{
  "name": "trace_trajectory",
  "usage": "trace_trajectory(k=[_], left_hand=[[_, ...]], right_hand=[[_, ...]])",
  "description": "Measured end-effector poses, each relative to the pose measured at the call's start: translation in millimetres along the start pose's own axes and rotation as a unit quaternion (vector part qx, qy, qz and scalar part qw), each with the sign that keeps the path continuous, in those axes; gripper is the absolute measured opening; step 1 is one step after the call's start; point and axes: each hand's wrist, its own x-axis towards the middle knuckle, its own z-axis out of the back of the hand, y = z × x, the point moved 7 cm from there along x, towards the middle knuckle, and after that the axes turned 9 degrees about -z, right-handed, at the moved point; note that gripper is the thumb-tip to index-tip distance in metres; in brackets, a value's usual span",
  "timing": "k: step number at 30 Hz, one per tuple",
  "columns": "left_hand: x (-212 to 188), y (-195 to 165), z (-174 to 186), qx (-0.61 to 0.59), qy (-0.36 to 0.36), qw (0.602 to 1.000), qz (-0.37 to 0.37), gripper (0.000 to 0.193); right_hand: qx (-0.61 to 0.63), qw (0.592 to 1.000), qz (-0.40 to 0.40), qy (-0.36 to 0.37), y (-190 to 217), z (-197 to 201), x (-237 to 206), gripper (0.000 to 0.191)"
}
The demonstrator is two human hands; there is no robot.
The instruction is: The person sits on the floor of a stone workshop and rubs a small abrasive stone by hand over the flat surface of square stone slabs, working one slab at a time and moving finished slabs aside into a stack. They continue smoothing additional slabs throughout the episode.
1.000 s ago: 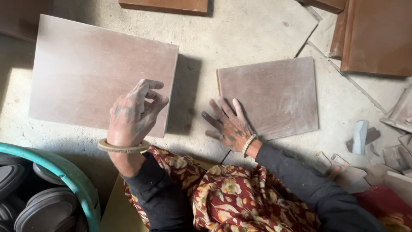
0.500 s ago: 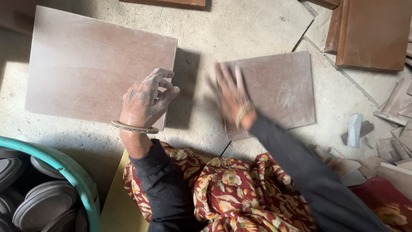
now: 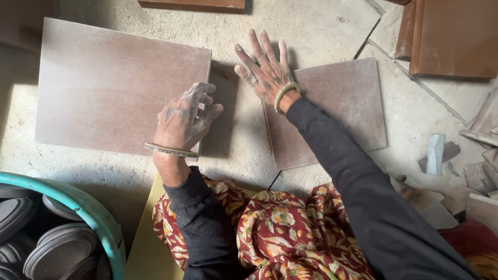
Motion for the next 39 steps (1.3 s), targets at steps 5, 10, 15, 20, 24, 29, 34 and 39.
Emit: trace_trajectory(k=[5, 10, 15, 20, 24, 29, 34, 39], left_hand=[[-3, 4, -2, 0.036, 0.008, 0.999, -0.003, 0.040], [-4, 3, -7, 0.044, 0.002, 0.999, -0.019, 0.042], [0, 7, -13, 0.051, 0.021, 0.998, 0.008, 0.044], [5, 3, -13, 0.062, 0.039, 0.997, -0.003, 0.045], [2, 6, -18, 0.075, 0.067, 0.994, 0.036, 0.045], [1, 12, -21, 0.063, 0.070, 0.995, 0.039, 0.046], [10, 12, -30, 0.057, 0.078, 0.995, -0.008, 0.043], [19, 1, -52, 0.018, 0.068, 0.993, -0.092, 0.040]], right_hand=[[-0.049, 0.992, 0.115, 0.013, 28, -15, -133, 0.063], [-0.038, 0.984, 0.083, 0.150, 27, -40, -175, 0.066], [0.077, 0.994, 0.080, -0.017, 21, 1, -61, 0.060], [0.038, 0.999, -0.018, -0.015, 10, -16, -2, 0.064], [0.037, 0.999, 0.001, -0.027, -14, -30, -17, 0.064], [0.083, 0.987, -0.127, -0.044, -129, -20, -33, 0.069], [0.124, 0.962, -0.241, -0.037, -129, -24, -31, 0.070], [0.065, 0.997, -0.040, 0.001, 8, -21, -17, 0.065]])
